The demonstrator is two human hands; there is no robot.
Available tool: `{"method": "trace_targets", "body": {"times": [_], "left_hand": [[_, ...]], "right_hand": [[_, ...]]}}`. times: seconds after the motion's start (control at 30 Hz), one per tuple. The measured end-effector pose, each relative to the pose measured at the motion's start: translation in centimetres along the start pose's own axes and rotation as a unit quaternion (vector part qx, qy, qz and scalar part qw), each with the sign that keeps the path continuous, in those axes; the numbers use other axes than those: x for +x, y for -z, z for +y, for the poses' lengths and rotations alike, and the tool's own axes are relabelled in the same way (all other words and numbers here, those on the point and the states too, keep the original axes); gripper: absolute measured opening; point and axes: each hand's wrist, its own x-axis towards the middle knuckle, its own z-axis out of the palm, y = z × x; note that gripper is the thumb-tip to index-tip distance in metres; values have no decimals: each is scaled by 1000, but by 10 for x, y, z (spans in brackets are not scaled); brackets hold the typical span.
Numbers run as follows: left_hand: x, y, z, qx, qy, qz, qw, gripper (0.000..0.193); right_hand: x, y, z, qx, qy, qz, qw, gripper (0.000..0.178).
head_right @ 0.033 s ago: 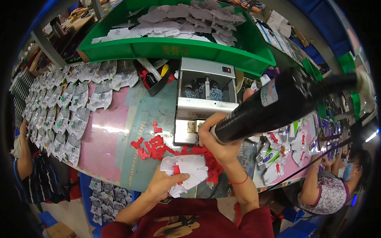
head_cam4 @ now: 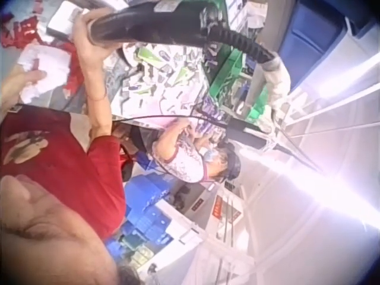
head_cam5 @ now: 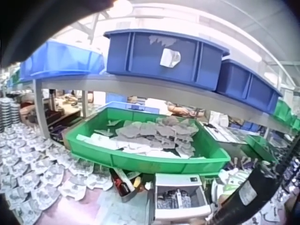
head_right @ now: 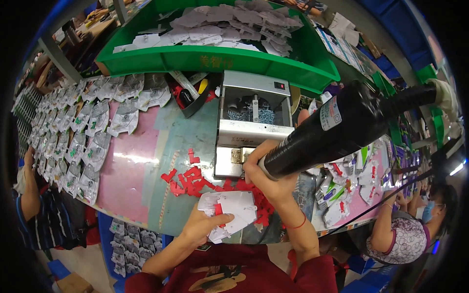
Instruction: The person assembles toy components by fitting internal parts and plastic casings together by hand and securing them using an electric screwdriver.
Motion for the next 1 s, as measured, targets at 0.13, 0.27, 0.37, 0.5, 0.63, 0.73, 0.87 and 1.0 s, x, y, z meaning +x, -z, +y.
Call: {"method": "trace_targets", "body": {"times": [0.13,0.27,0.37,0.5,0.63,0.73,0.87,1.0], "left_hand": [[1,0,-2,12,14,-25,1000,38],[-3,-5,0,7,13,-38,999,36],[-4,-5,1,27,49,-43,997,43],[-6,-10,5,20,58,-27,998,43],[-8,-10,9,19,37,-54,998,33],[-6,-10,7,31,35,-57,997,31],[-6,-12,5,105,-61,-48,991,29],[0,-7,3,95,-81,-61,990,31]], "right_hand": [[-16,-2,-7,110,-37,-70,991,9],[-25,-2,-5,223,-25,-153,962,12],[-32,-14,-16,231,-45,-80,969,18],[-26,-15,-17,190,-8,-190,963,14],[-24,-19,-21,174,-2,-160,972,15],[-14,-12,-15,71,165,-329,927,98],[-25,-16,-23,130,23,-212,968,18],[-18,-8,-15,74,89,-182,976,18]]}}
